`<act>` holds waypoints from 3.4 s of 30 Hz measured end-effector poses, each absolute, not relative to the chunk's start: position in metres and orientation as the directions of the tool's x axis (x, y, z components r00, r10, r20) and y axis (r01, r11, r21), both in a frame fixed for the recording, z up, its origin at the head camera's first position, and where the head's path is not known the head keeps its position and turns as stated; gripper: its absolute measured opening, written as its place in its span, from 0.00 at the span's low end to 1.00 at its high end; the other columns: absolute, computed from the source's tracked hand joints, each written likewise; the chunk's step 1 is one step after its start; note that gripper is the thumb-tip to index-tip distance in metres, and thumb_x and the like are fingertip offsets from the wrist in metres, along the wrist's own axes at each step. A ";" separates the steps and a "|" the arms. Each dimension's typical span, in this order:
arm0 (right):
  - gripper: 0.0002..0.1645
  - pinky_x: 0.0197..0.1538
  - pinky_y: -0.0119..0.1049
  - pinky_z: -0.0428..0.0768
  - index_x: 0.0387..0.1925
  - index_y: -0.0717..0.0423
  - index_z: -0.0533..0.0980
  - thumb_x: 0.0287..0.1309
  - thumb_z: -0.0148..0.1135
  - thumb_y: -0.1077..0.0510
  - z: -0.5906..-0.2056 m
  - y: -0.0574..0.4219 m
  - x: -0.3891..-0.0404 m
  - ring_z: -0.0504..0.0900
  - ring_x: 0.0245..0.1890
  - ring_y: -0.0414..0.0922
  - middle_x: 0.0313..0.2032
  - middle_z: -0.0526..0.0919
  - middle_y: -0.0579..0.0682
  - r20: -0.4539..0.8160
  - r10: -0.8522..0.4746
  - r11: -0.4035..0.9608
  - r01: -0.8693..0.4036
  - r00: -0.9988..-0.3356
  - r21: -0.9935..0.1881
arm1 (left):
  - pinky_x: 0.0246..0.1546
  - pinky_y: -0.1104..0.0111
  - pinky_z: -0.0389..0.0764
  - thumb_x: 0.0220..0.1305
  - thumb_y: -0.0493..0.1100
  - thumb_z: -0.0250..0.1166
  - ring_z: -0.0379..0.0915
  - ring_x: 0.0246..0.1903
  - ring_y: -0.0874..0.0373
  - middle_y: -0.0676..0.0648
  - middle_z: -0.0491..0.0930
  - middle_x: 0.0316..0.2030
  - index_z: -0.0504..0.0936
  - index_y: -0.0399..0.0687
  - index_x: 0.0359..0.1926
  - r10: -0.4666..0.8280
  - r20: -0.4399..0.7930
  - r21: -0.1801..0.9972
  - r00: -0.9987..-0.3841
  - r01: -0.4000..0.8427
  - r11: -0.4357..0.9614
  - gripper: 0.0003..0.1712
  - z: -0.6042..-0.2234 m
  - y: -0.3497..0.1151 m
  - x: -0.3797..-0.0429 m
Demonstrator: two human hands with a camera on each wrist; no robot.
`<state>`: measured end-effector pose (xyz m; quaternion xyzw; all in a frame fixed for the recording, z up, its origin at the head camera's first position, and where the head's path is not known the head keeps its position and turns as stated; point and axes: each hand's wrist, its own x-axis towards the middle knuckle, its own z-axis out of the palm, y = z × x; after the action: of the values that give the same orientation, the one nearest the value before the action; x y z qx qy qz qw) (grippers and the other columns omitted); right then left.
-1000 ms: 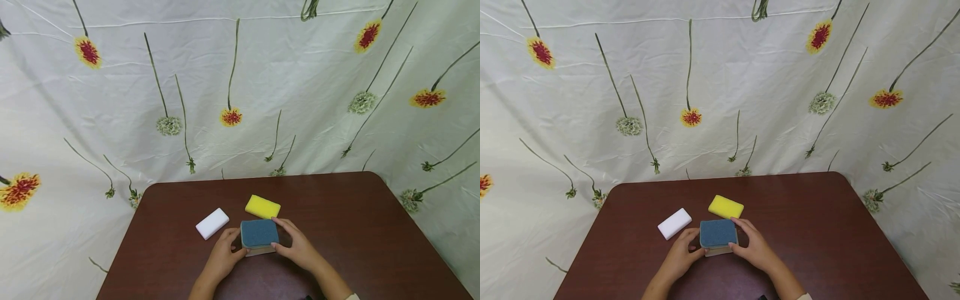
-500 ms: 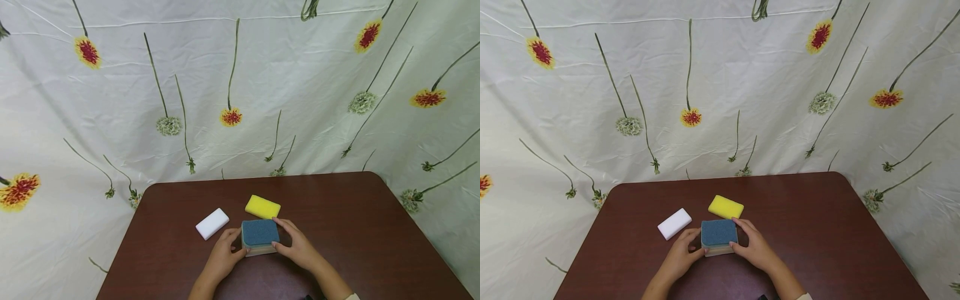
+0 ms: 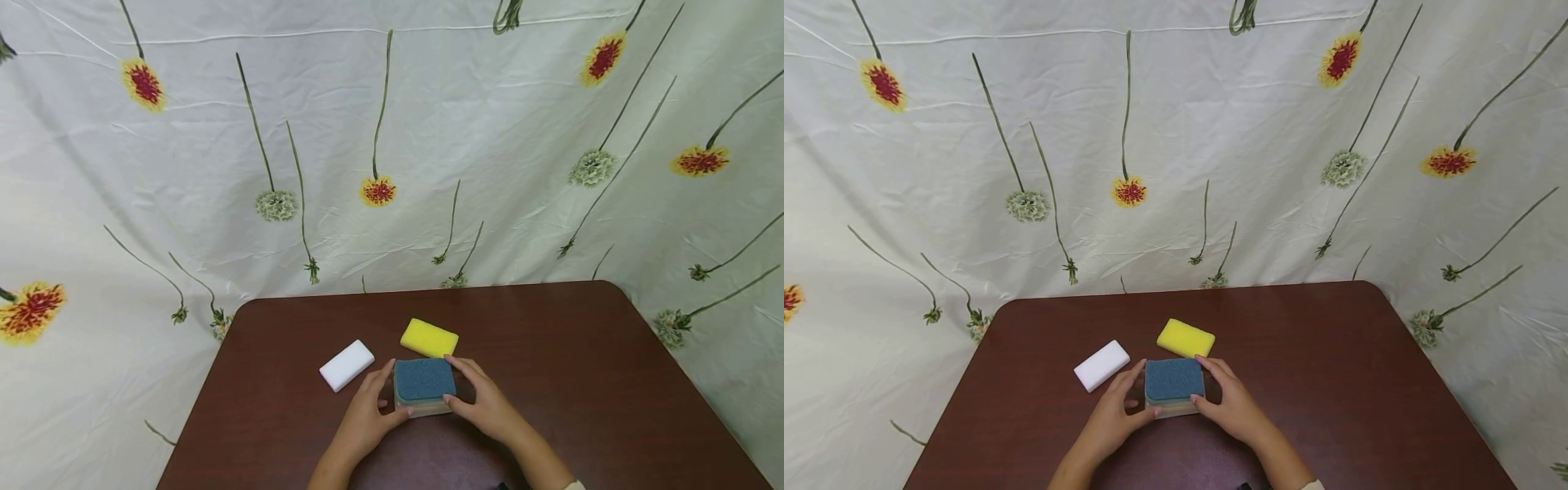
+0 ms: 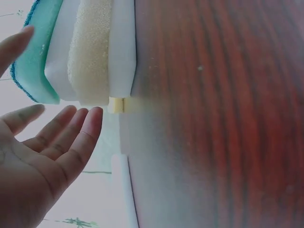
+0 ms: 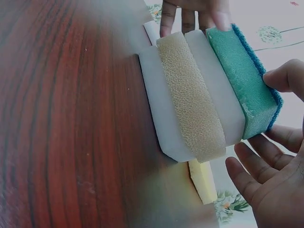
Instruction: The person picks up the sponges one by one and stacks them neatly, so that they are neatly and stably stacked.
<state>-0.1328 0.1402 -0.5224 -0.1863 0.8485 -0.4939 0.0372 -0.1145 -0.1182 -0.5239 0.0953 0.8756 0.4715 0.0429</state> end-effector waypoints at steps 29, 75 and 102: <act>0.33 0.67 0.45 0.76 0.70 0.35 0.67 0.66 0.66 0.46 -0.532 0.133 -0.128 0.69 0.69 0.47 0.67 0.70 0.44 0.134 -0.307 0.335 -0.239 -0.942 -0.912 | 0.48 0.61 0.84 0.65 0.68 0.64 0.73 0.62 0.45 0.43 0.72 0.65 0.61 0.68 0.77 0.194 0.034 0.847 -0.980 0.131 0.515 0.43 -0.521 -0.117 -0.112; 0.35 0.68 0.55 0.72 0.70 0.34 0.69 0.63 0.69 0.46 -0.526 0.135 -0.132 0.70 0.69 0.46 0.66 0.72 0.42 0.076 -0.310 0.375 -0.195 -0.948 -0.906 | 0.52 0.55 0.83 0.63 0.55 0.72 0.76 0.59 0.51 0.47 0.76 0.61 0.70 0.55 0.72 -0.051 0.090 0.869 -0.995 0.053 0.493 0.39 -0.506 -0.145 -0.120; 0.36 0.68 0.55 0.72 0.71 0.39 0.68 0.63 0.69 0.47 -0.527 0.133 -0.131 0.69 0.69 0.47 0.68 0.71 0.43 0.069 -0.298 0.385 -0.186 -0.952 -0.904 | 0.46 0.73 0.78 0.60 0.48 0.75 0.80 0.55 0.51 0.44 0.76 0.55 0.67 0.44 0.73 -0.202 -0.019 0.885 -0.979 -0.110 0.453 0.44 -0.520 -0.175 -0.123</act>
<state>-0.1308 0.1334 -0.5274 -0.1459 0.8305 -0.5350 0.0523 -0.1230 -0.1750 -0.5204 -0.0916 0.8511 0.5151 -0.0443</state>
